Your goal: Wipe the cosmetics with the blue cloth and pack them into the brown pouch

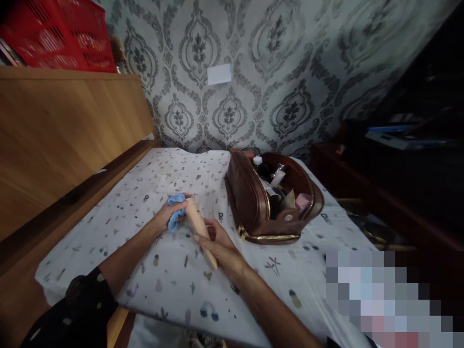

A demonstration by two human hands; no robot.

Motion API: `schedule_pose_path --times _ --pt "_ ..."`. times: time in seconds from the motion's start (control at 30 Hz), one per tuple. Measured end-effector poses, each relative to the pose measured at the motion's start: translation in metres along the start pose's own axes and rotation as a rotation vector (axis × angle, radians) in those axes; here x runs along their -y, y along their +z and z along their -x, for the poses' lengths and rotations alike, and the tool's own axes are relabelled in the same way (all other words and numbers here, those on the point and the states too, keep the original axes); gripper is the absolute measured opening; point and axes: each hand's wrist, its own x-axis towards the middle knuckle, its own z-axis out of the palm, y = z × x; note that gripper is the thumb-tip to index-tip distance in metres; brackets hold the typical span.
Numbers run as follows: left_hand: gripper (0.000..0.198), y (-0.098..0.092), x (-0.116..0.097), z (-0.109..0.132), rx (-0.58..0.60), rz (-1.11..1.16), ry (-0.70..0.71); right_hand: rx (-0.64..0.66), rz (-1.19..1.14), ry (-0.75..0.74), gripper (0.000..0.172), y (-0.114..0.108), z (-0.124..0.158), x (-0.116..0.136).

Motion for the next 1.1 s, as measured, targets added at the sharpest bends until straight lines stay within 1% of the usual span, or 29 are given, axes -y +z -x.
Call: schedule_pose_path --times 0.07,0.13,0.2,0.3,0.37,0.43,0.53,0.63,0.73,0.8,0.87,0.93,1.0,1.03,1.1 --pt "0.053 -0.001 -0.002 0.002 0.024 0.012 0.016 0.080 -0.141 0.104 0.045 -0.001 0.000 0.000" --pt "0.050 -0.003 -0.002 0.003 0.030 0.025 0.038 0.164 -0.272 0.177 0.041 -0.001 0.000 0.002" --pt "0.049 -0.005 -0.002 0.002 0.029 0.031 0.042 0.221 -0.342 0.202 0.039 0.000 0.002 0.004" --pt "0.049 -0.005 -0.001 0.001 0.022 0.041 0.042 0.247 -0.338 0.213 0.042 0.003 0.004 0.007" --pt "0.048 -0.003 -0.001 0.000 0.006 0.053 0.043 0.242 -0.264 0.187 0.049 0.004 0.004 0.007" --pt "0.047 0.000 -0.001 0.001 -0.027 0.059 0.032 0.210 -0.142 0.121 0.054 0.005 0.004 0.005" --pt "0.045 0.007 -0.001 0.003 -0.065 0.068 0.019 0.143 0.031 0.029 0.048 0.003 0.003 0.001" --pt "0.048 0.015 -0.001 0.007 -0.007 0.100 0.014 0.146 0.102 -0.020 0.043 0.002 0.001 -0.003" --pt "0.058 0.026 0.006 0.012 0.023 0.123 -0.018 0.165 0.085 -0.032 0.046 0.003 -0.001 -0.001" --pt "0.063 0.034 0.013 0.017 0.078 0.088 -0.063 0.132 0.010 -0.034 0.052 0.003 -0.002 0.000" --pt "0.061 0.042 0.020 0.023 0.164 0.013 -0.067 0.080 -0.063 -0.048 0.057 0.003 -0.004 0.001" --pt "0.052 0.047 0.025 0.027 0.216 -0.055 -0.001 0.035 -0.094 -0.077 0.060 0.001 -0.006 0.000" --pt "0.045 0.049 0.026 0.029 0.215 -0.082 0.066 0.029 -0.092 -0.100 0.060 -0.001 -0.007 -0.001" --pt "0.044 0.049 0.025 0.028 0.205 -0.076 0.068 0.040 -0.083 -0.109 0.061 -0.002 -0.008 -0.002" --pt "0.048 0.048 0.022 0.025 0.150 -0.032 0.019 0.065 -0.027 -0.142 0.059 -0.003 -0.009 -0.003"
